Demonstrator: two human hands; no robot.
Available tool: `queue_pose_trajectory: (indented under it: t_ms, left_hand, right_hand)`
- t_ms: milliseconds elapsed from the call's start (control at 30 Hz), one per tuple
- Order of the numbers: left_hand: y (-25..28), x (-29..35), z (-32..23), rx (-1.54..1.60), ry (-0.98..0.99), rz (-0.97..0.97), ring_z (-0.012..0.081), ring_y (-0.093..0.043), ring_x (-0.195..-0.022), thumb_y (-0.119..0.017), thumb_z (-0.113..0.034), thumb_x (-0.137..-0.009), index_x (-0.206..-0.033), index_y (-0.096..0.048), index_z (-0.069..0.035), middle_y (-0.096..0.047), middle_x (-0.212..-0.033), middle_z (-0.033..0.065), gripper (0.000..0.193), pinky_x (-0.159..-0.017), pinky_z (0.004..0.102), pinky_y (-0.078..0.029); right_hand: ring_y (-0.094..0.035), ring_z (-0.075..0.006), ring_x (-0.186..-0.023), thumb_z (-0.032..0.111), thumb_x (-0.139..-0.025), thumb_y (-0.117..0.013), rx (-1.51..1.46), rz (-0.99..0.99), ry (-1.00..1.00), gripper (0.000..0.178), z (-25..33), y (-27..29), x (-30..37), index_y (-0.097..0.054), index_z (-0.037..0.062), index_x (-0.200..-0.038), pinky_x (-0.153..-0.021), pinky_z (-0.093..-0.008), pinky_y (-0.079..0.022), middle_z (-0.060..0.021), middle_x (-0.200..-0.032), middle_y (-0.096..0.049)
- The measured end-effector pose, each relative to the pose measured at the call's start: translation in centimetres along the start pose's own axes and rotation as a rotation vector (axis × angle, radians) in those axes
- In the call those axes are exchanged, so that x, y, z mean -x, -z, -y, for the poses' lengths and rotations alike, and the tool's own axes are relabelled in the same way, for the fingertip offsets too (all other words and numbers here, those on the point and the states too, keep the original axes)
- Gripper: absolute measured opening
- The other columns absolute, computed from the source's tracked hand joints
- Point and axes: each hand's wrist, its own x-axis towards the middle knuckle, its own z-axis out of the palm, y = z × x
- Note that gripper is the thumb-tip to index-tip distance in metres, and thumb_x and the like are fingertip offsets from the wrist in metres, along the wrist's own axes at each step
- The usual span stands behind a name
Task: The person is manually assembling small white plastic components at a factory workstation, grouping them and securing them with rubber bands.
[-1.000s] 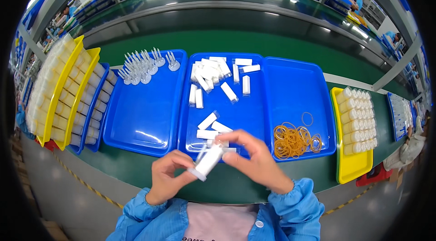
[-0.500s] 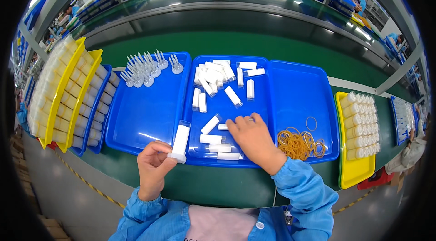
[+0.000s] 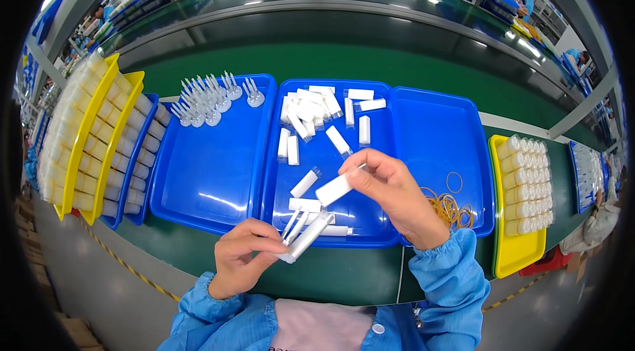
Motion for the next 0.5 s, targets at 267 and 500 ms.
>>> queue_pose_trajectory:
  t_ms: [267, 500]
  left_hand:
    - [-0.03, -0.5, -0.64, -0.096, -0.041, 0.079, 0.0176, -0.061, -0.08, -0.071, 0.004, -0.076, -0.09, -0.075, -0.004, -0.065, -0.087, 0.0081, 0.017, -0.069, 0.0272, -0.049]
    - [0.34, -0.34, -0.44, -0.165, -0.14, 0.151, 0.0204, -0.059, -0.078, -0.068, 0.006, -0.069, -0.095, -0.074, -0.01, -0.065, -0.092, 0.004, 0.031, -0.066, 0.0293, -0.047]
  right_hand:
    - [-0.055, -0.0076, -0.087, 0.021, -0.091, -0.063, -0.056, 0.145, -0.121, 0.019, 0.17, 0.05, 0.15, -0.064, 0.0031, -0.097, -0.082, -0.0239, -0.042, -0.0019, -0.09, -0.063]
    - [-0.055, -0.0086, -0.089, 0.018, -0.09, -0.061, 0.066, 0.175, -0.153, 0.018, 0.73, -0.6, 0.35, -0.064, 0.001, -0.094, -0.083, -0.0246, -0.042, -0.0028, -0.091, -0.063]
